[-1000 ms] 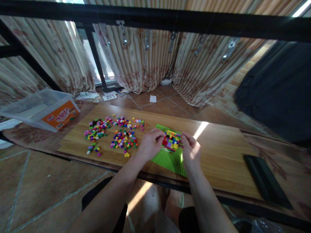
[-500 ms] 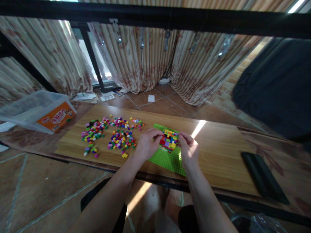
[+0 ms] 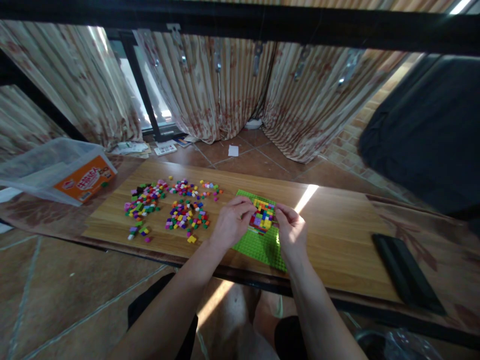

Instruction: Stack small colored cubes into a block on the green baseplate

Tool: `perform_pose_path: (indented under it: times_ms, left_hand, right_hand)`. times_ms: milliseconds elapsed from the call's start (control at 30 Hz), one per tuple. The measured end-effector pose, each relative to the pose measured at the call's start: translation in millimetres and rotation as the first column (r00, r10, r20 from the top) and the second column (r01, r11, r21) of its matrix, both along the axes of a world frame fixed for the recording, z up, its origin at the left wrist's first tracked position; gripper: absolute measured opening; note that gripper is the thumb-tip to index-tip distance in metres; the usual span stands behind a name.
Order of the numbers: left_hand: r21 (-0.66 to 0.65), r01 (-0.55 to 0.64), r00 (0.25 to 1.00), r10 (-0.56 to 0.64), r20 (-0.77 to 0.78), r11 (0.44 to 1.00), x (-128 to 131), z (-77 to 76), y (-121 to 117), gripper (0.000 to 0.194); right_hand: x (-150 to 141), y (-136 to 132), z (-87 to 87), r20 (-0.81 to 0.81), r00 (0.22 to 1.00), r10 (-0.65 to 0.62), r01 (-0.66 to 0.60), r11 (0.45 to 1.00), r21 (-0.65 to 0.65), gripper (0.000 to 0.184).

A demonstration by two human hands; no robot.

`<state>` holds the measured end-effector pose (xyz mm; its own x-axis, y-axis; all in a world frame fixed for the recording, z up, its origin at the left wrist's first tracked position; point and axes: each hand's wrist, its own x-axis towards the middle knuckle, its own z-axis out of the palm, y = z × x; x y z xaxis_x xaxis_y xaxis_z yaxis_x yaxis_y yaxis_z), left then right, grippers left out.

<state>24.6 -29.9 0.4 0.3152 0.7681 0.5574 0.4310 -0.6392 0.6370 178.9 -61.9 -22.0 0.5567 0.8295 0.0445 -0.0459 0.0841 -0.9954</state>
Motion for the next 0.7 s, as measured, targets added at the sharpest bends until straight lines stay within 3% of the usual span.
perform_pose_path:
  times_ms: [300,500,700]
  left_hand:
    - [0.044,0.003,0.994,0.001,-0.105,0.999,-2.1,-0.8,-6.8,0.019]
    - [0.023,-0.093,0.977,0.096,-0.193,0.995,-3.3,-3.3,-12.4,0.025]
    - [-0.043,-0.045,0.997,0.042,-0.069,0.998,-5.9,-5.1,-15.6,0.032]
  right_hand:
    - [-6.0,-0.7,2.2,-0.038,0.999,-0.010,0.010,1.000,0.000,0.033]
    - [-9.4,-0.6,1.3,-0.012,1.000,-0.002,0.002,1.000,-0.002,0.033]
    - [-8.4,-1.8,3.3,0.006,1.000,-0.022,0.022,0.999,-0.031,0.039]
